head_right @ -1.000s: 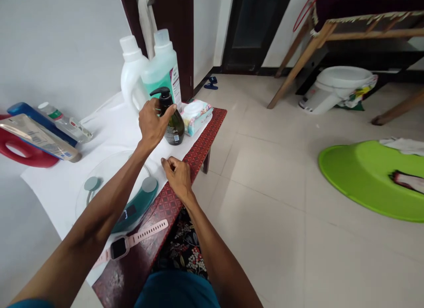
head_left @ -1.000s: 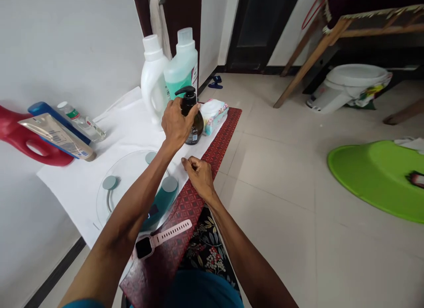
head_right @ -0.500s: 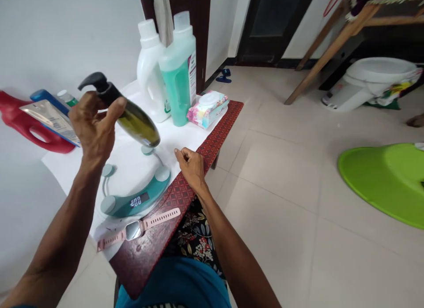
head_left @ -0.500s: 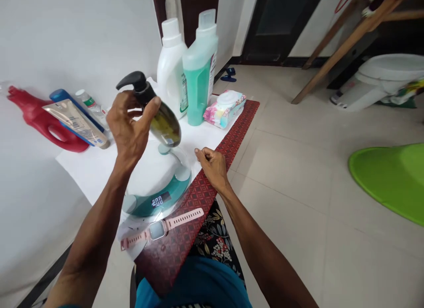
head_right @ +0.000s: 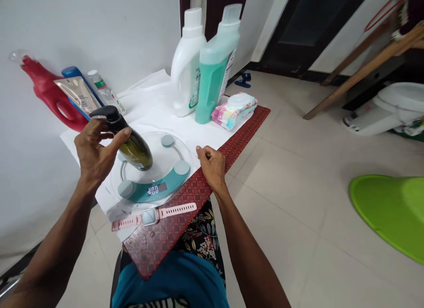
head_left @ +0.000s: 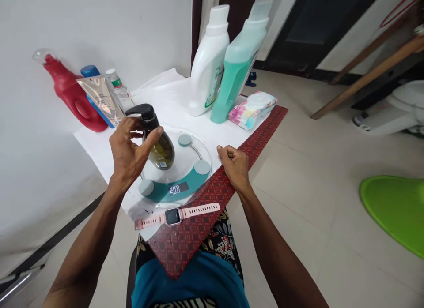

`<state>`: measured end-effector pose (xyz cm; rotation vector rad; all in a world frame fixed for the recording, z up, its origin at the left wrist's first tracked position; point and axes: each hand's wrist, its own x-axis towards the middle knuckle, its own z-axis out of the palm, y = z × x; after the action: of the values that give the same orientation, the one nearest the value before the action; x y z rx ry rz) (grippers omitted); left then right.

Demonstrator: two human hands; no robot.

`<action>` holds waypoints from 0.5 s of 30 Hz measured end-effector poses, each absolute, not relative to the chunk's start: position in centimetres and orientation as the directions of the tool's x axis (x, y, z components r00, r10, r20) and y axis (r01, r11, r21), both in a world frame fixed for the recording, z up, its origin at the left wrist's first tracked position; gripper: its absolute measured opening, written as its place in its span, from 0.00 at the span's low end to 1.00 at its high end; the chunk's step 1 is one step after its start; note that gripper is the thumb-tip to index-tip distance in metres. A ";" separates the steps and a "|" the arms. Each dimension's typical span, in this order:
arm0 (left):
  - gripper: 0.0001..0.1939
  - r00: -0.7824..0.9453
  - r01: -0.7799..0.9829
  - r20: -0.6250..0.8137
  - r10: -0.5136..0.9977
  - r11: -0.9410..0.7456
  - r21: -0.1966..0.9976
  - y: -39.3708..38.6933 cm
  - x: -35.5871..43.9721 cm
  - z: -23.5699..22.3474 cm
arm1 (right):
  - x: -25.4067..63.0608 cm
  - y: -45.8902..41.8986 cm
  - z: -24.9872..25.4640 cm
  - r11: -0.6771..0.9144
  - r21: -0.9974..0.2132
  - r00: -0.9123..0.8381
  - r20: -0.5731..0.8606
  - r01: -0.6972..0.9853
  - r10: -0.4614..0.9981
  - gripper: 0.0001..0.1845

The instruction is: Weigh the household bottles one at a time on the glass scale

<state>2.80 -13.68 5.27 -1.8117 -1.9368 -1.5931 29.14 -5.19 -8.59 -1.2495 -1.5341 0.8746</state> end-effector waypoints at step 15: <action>0.34 -0.385 0.648 0.554 0.738 -0.211 0.732 -18.0 0.6 2.5 | 29.3 -5.2 -8.8 0.216 -0.938 -0.038 0.214 0.271 0.976 0.30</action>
<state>0.55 -18.02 2.47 -1.7840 -2.0228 -1.7668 29.31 -5.25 -8.81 -1.2338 -1.5099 0.9053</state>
